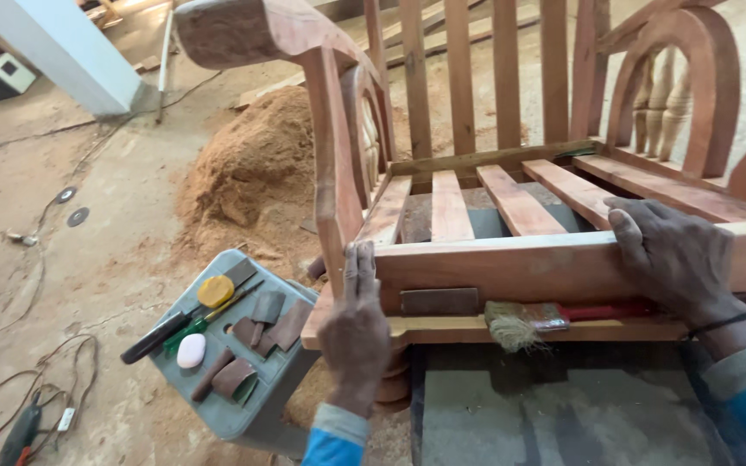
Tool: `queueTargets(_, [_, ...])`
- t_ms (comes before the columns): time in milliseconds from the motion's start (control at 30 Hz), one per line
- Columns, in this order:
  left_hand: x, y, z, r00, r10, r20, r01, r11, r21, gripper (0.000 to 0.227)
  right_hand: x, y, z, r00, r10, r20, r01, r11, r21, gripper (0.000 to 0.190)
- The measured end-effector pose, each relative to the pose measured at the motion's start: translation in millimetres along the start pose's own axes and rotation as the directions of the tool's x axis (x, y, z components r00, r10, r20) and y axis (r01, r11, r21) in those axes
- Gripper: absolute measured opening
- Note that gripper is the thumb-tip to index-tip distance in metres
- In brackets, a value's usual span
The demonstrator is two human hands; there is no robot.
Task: The person rubs the wooden frame of a chair by hand using sandpaper and then applies a liquid to the joints using a brush.
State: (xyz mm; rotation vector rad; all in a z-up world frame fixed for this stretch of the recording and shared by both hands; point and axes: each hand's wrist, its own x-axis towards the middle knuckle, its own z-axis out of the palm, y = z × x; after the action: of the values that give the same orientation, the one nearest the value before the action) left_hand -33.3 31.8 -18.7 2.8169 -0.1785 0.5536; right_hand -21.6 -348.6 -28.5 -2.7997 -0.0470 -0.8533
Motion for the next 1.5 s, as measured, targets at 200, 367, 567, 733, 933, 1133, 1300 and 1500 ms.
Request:
queueTargets(200, [-10,151,38,0.93,0.306,-0.205,-0.343,0.923,-0.176,0.051,-5,64,1,0.997,-0.026,-0.079,0.028,0.999,0.033,0.044])
queueTargets(367, [-12,106,22,0.948,0.318,-0.036,-0.319,0.932,-0.174,0.049,-5,87,4,0.997,0.029,-0.07,-0.03,1.0,-0.003,0.048])
queueTargets(567, [-2,23,-5,0.961,0.159,-0.227,-0.156,0.987,0.033,0.055,-10,81,5,0.992,0.058,-0.114,-0.068,0.994,-0.088,0.045])
queueTargets(733, [-3,161,38,0.931,0.356,-0.074,-0.364,0.906,-0.217,0.042,-9,72,-1,0.99,0.1,-0.104,-0.102,0.995,-0.013,0.047])
queueTargets(933, [2,163,35,0.902,0.422,-0.087,-0.43,0.87,-0.241,0.047,-2,74,0,0.987,0.114,-0.114,-0.121,0.991,-0.056,0.045])
queueTargets(1133, [-4,-3,-28,0.913,0.281,-0.296,-0.24,0.956,0.166,0.049,-15,85,12,0.99,0.099,-0.104,-0.101,0.995,-0.021,0.046])
queueTargets(1300, [-2,72,13,0.991,0.088,0.098,-0.059,0.961,-0.271,0.046,-13,86,9,0.992,0.084,-0.091,-0.088,0.995,-0.036,0.048])
queueTargets(1500, [-2,128,22,0.943,0.308,-0.124,-0.33,0.907,-0.262,0.047,-12,98,24,0.987,-0.097,-0.13,0.1,0.995,0.018,0.042])
